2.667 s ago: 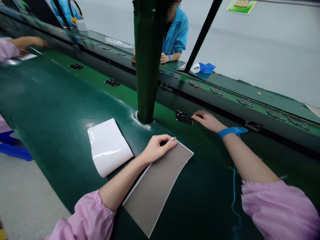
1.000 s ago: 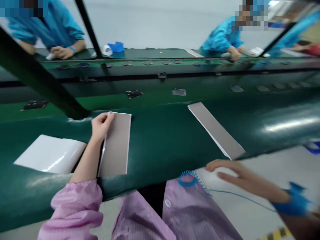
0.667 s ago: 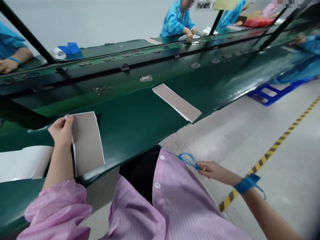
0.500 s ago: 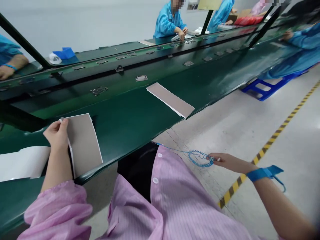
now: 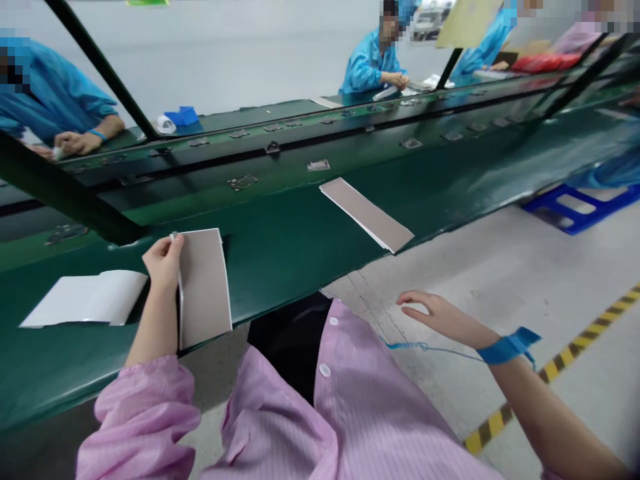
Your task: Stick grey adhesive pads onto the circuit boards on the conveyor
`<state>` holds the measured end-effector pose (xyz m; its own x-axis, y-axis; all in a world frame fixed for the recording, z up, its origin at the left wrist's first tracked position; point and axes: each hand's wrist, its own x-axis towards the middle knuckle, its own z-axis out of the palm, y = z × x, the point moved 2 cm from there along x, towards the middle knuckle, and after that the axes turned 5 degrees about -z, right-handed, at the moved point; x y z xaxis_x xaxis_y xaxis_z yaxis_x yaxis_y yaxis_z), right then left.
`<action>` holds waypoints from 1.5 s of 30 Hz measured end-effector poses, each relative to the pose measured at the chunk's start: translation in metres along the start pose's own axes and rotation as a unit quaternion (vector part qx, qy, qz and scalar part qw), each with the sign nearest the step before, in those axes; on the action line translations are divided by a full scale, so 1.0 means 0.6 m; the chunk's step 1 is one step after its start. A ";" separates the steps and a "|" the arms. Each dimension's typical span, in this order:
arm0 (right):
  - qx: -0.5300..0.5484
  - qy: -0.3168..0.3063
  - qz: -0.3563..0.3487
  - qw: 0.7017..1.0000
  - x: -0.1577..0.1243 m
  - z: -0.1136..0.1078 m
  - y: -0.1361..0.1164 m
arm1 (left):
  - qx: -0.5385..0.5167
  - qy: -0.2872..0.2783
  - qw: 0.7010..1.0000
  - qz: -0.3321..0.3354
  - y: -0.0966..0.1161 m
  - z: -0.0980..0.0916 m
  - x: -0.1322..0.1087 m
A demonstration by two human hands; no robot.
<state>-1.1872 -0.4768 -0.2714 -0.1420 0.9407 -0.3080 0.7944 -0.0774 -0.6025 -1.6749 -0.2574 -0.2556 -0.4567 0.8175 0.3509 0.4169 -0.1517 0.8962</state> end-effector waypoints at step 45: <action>0.046 -0.107 -0.386 0.915 0.504 0.002 -0.453 | -0.121 -0.257 0.958 -0.040 0.042 0.110 -0.036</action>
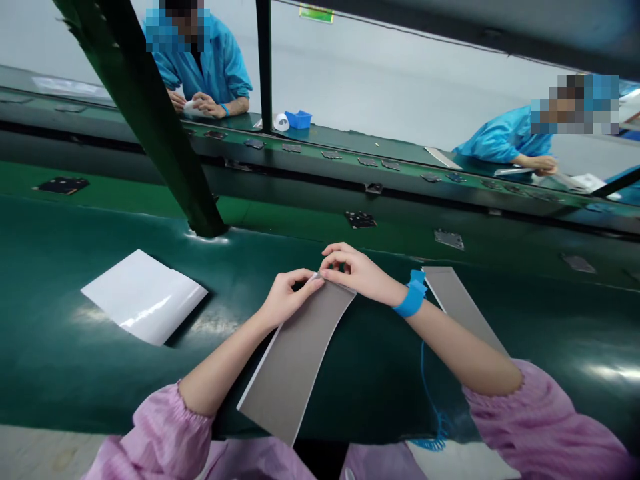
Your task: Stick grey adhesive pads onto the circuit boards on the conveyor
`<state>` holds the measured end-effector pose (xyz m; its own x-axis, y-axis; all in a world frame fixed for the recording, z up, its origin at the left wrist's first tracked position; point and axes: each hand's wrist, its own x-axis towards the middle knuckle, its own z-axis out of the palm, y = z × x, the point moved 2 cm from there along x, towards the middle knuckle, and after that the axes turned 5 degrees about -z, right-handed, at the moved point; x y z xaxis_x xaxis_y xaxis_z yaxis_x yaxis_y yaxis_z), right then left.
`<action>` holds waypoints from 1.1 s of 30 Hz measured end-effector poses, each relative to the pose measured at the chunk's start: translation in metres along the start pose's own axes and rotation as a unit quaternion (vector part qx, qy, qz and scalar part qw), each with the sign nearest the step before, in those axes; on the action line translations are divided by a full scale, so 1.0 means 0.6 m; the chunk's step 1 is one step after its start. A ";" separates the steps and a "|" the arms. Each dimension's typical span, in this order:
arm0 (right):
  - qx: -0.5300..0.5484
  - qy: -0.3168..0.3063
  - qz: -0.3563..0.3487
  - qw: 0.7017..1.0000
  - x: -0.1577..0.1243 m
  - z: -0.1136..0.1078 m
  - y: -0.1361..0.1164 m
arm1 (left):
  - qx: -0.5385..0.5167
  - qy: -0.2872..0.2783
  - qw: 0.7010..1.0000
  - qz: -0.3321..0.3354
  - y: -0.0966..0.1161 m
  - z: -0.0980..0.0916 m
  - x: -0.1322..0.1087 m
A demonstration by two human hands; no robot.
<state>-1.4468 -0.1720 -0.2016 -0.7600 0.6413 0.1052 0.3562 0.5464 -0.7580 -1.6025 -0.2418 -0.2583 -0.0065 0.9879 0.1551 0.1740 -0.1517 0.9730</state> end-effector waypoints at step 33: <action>0.486 0.454 -0.005 0.747 0.058 0.034 0.015 | -0.031 -0.262 0.961 0.078 0.035 0.040 -0.041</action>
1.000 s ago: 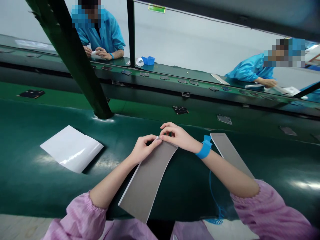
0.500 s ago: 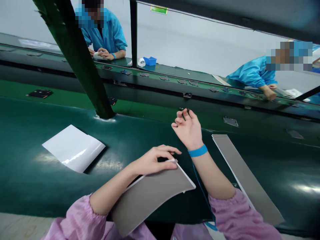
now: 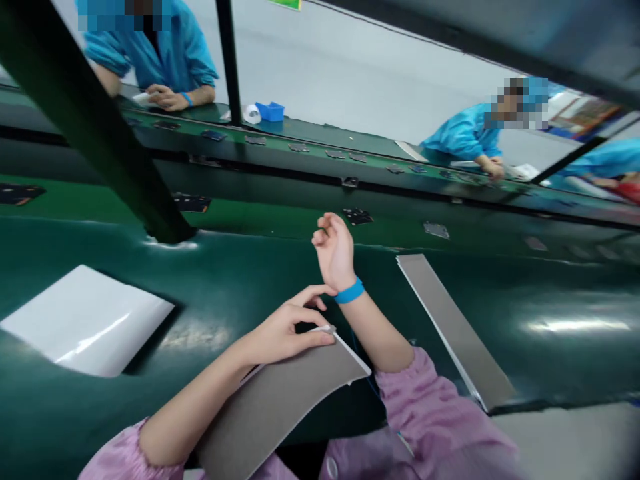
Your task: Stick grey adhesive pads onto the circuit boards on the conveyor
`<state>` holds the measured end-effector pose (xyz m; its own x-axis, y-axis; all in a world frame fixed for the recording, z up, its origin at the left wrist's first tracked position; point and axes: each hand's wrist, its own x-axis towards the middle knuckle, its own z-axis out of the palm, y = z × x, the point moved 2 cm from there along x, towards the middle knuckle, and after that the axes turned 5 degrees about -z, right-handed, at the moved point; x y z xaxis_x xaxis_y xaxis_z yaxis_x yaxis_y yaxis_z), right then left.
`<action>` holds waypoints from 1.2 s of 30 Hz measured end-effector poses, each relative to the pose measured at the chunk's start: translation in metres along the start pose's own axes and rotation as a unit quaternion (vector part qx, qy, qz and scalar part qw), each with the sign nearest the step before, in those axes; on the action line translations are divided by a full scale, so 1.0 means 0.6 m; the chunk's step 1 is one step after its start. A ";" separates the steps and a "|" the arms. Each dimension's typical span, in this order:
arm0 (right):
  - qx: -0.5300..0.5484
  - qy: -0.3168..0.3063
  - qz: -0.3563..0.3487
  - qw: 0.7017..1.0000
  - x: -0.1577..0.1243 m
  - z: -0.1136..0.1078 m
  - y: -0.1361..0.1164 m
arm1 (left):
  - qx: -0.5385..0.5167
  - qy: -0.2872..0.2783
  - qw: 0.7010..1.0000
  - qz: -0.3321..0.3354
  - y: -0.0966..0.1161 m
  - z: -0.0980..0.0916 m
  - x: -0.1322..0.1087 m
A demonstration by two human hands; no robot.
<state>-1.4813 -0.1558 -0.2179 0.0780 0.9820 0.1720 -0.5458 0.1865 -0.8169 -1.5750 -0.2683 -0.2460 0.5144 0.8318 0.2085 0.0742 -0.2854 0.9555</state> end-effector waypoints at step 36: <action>-0.413 -0.476 0.044 0.776 -0.024 -0.002 -0.093 | -0.032 0.300 0.950 -0.081 -0.020 -0.058 0.001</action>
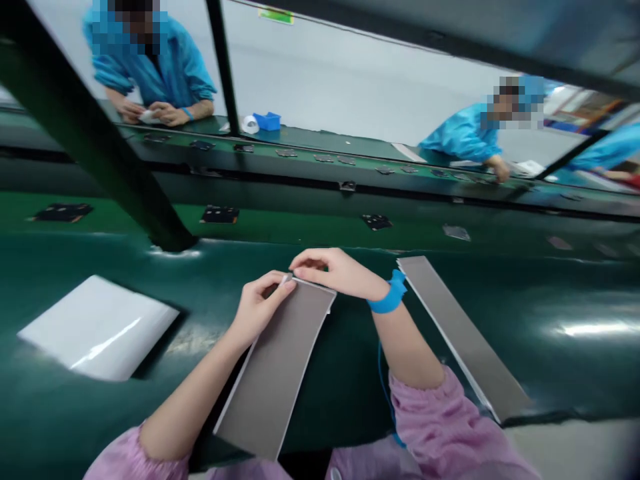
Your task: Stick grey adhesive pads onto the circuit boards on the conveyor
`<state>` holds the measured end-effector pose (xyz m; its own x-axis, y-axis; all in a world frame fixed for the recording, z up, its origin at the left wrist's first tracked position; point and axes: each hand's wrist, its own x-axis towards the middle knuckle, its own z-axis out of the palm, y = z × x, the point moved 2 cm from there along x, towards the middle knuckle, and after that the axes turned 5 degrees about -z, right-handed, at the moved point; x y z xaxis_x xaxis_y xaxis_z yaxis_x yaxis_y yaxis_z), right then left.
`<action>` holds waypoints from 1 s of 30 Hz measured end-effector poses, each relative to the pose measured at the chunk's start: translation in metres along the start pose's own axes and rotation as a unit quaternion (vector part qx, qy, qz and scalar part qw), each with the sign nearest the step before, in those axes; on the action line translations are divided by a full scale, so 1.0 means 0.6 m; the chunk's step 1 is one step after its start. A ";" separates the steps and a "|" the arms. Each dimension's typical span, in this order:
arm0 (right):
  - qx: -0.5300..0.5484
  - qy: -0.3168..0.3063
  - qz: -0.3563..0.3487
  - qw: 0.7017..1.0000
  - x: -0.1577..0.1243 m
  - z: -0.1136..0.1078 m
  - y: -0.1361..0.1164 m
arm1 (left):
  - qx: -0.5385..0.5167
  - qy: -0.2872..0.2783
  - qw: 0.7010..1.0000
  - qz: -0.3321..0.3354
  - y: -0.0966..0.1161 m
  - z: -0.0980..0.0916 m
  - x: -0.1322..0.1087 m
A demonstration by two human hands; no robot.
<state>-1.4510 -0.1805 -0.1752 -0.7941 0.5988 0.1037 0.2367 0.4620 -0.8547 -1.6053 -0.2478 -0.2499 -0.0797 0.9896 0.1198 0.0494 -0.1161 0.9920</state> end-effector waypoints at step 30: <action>-0.188 0.030 0.010 0.982 0.261 -0.023 0.150 | -0.029 0.108 0.991 -0.080 -0.040 -0.044 0.040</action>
<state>-1.5464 -0.0360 -0.2285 -0.7550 0.6430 0.1289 0.4508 0.6517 -0.6099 -1.6345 -0.2236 -0.2698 -0.2932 0.9552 -0.0393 -0.0372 0.0297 0.9989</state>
